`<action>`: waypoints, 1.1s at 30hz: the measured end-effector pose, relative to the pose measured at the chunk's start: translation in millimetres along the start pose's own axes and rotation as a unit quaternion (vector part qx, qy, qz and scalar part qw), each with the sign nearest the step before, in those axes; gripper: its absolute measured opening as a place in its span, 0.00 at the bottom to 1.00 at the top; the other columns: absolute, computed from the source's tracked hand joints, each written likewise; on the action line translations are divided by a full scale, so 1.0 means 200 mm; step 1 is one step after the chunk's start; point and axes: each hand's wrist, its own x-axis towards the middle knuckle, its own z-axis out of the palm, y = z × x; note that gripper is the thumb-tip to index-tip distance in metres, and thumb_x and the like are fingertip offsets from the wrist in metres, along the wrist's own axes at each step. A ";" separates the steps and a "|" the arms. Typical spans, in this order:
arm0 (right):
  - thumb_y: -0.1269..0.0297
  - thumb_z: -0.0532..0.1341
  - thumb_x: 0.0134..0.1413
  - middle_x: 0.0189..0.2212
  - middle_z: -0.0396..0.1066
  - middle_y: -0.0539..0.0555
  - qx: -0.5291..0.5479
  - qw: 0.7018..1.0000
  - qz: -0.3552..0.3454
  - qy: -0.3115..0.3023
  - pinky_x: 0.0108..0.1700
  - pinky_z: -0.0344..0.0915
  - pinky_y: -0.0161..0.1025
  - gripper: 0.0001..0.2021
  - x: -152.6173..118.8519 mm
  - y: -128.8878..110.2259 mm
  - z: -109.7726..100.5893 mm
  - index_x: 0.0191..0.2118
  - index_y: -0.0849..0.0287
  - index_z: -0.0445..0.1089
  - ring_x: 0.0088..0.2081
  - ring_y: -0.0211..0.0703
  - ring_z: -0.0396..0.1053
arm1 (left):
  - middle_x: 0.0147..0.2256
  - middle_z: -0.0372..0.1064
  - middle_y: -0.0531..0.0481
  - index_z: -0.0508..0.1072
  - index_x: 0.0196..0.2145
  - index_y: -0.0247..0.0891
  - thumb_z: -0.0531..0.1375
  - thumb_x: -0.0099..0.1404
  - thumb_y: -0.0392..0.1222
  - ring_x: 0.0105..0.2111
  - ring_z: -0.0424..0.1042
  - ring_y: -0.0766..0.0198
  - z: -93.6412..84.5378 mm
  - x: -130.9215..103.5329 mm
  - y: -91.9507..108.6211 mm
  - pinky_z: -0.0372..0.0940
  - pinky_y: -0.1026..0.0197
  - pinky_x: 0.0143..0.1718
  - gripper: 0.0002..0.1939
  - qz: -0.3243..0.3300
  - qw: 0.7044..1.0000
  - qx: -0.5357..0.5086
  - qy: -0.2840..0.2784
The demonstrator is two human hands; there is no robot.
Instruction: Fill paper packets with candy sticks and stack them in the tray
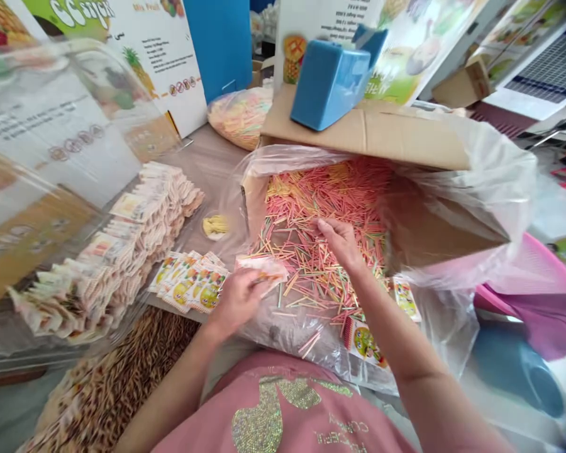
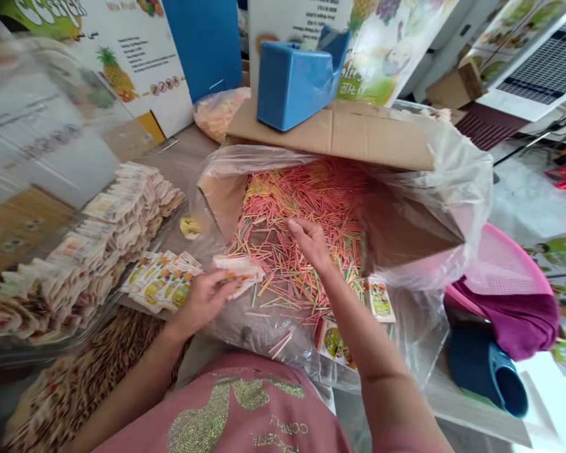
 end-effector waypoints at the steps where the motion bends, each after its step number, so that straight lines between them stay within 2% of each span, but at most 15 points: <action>1: 0.44 0.61 0.63 0.28 0.76 0.53 -0.033 0.999 -0.002 0.002 0.37 0.67 0.40 0.23 0.00 0.04 -0.04 0.36 0.60 0.81 0.33 0.45 0.72 | 0.30 0.73 0.49 0.79 0.32 0.40 0.59 0.70 0.48 0.34 0.69 0.58 -0.10 -0.08 -0.06 0.66 0.56 0.39 0.14 0.001 0.994 0.102 0.027; 3: 0.51 0.60 0.63 0.28 0.75 0.53 -0.114 0.993 -0.011 -0.008 0.38 0.66 0.40 0.18 -0.02 0.09 -0.10 0.34 0.60 0.81 0.33 0.45 0.72 | 0.37 0.75 0.42 0.80 0.39 0.39 0.56 0.70 0.45 0.41 0.69 0.51 -0.28 -0.18 -0.18 0.65 0.50 0.45 0.14 0.012 0.956 0.279 0.087; 4: 0.56 0.59 0.63 0.29 0.76 0.54 -0.159 0.987 -0.017 -0.018 0.39 0.66 0.40 0.17 -0.04 0.10 -0.12 0.33 0.60 0.81 0.34 0.46 0.72 | 0.42 0.74 0.38 0.80 0.45 0.38 0.56 0.69 0.45 0.44 0.68 0.47 -0.33 -0.21 -0.23 0.65 0.46 0.48 0.15 0.012 0.932 0.343 0.119; 6: 0.63 0.56 0.63 0.33 0.78 0.57 -0.256 0.965 -0.031 -0.040 0.44 0.66 0.41 0.15 -0.07 0.08 -0.12 0.35 0.60 0.81 0.38 0.47 0.73 | 0.50 0.71 0.32 0.77 0.55 0.36 0.57 0.68 0.44 0.49 0.66 0.41 -0.36 -0.20 -0.28 0.63 0.41 0.49 0.21 0.022 0.893 0.420 0.162; 8: 0.67 0.55 0.63 0.38 0.79 0.60 -0.364 0.928 -0.034 -0.068 0.50 0.65 0.43 0.15 -0.09 0.03 -0.10 0.37 0.59 0.82 0.44 0.50 0.73 | 0.55 0.68 0.31 0.75 0.59 0.37 0.57 0.68 0.42 0.51 0.64 0.39 -0.28 -0.16 -0.24 0.62 0.40 0.50 0.23 0.051 0.876 0.444 0.181; 10: 0.69 0.56 0.63 0.43 0.79 0.62 -0.461 0.882 -0.019 -0.089 0.53 0.62 0.46 0.14 -0.11 -0.03 -0.07 0.41 0.58 0.82 0.49 0.54 0.72 | 0.55 0.69 0.35 0.76 0.57 0.41 0.57 0.69 0.40 0.51 0.65 0.42 -0.14 -0.10 -0.15 0.62 0.42 0.51 0.21 0.102 0.883 0.432 0.150; 12: 0.67 0.58 0.63 0.48 0.78 0.63 -0.525 0.844 0.003 -0.108 0.54 0.61 0.49 0.14 -0.14 -0.09 -0.05 0.44 0.57 0.82 0.54 0.58 0.69 | 0.50 0.73 0.39 0.79 0.52 0.43 0.57 0.70 0.41 0.49 0.67 0.47 0.01 -0.04 -0.06 0.63 0.46 0.50 0.16 0.152 0.897 0.412 0.041; 13: 0.66 0.59 0.64 0.50 0.77 0.63 -0.544 0.831 0.011 -0.118 0.55 0.61 0.51 0.13 -0.15 -0.12 -0.04 0.46 0.57 0.81 0.55 0.59 0.68 | 0.48 0.74 0.40 0.80 0.51 0.43 0.57 0.71 0.41 0.48 0.68 0.47 0.08 -0.01 -0.02 0.64 0.47 0.48 0.15 0.156 0.896 0.415 -0.008; 16: 0.57 0.60 0.66 0.54 0.74 0.66 -0.578 0.802 0.025 -0.148 0.55 0.61 0.56 0.16 -0.16 -0.17 0.00 0.51 0.58 0.80 0.57 0.62 0.65 | 0.45 0.76 0.39 0.80 0.49 0.38 0.55 0.71 0.36 0.48 0.71 0.47 0.19 0.06 0.04 0.65 0.49 0.46 0.15 0.130 0.880 0.449 -0.084; 19: 0.48 0.58 0.68 0.56 0.71 0.70 -0.607 0.782 0.029 -0.140 0.56 0.62 0.60 0.23 -0.10 -0.16 0.06 0.54 0.62 0.77 0.58 0.65 0.63 | 0.44 0.77 0.38 0.81 0.46 0.35 0.53 0.71 0.32 0.47 0.73 0.48 0.20 0.09 0.02 0.65 0.50 0.45 0.16 0.130 0.874 0.459 -0.092; 23: 0.45 0.58 0.67 0.59 0.68 0.74 -0.634 0.759 0.062 -0.135 0.57 0.60 0.65 0.26 0.04 -0.14 0.15 0.52 0.65 0.78 0.60 0.69 0.60 | 0.40 0.78 0.39 0.82 0.42 0.37 0.56 0.68 0.31 0.43 0.75 0.49 0.19 0.09 -0.01 0.66 0.52 0.42 0.14 0.134 0.886 0.440 -0.054; 26: 0.50 0.63 0.62 0.57 0.70 0.74 -0.628 0.757 0.094 -0.155 0.57 0.59 0.67 0.23 0.09 -0.14 0.18 0.51 0.66 0.79 0.60 0.72 0.61 | 0.39 0.79 0.40 0.82 0.42 0.38 0.57 0.67 0.31 0.41 0.76 0.50 0.19 0.09 -0.02 0.67 0.53 0.41 0.14 0.133 0.890 0.435 -0.035; 29: 0.55 0.64 0.61 0.56 0.71 0.74 -0.618 0.764 0.094 -0.163 0.58 0.58 0.70 0.20 0.08 -0.13 0.19 0.51 0.65 0.79 0.60 0.73 0.61 | 0.41 0.79 0.40 0.81 0.48 0.37 0.57 0.67 0.32 0.42 0.76 0.50 0.19 0.10 0.00 0.67 0.53 0.41 0.16 0.125 0.889 0.439 -0.038; 33: 0.67 0.59 0.62 0.56 0.71 0.77 -0.608 0.779 0.086 -0.125 0.59 0.55 0.73 0.17 0.07 -0.06 0.21 0.52 0.68 0.78 0.60 0.73 0.62 | 0.41 0.78 0.38 0.81 0.43 0.35 0.54 0.69 0.33 0.43 0.75 0.49 0.19 0.12 0.02 0.67 0.53 0.39 0.14 0.117 0.884 0.447 -0.065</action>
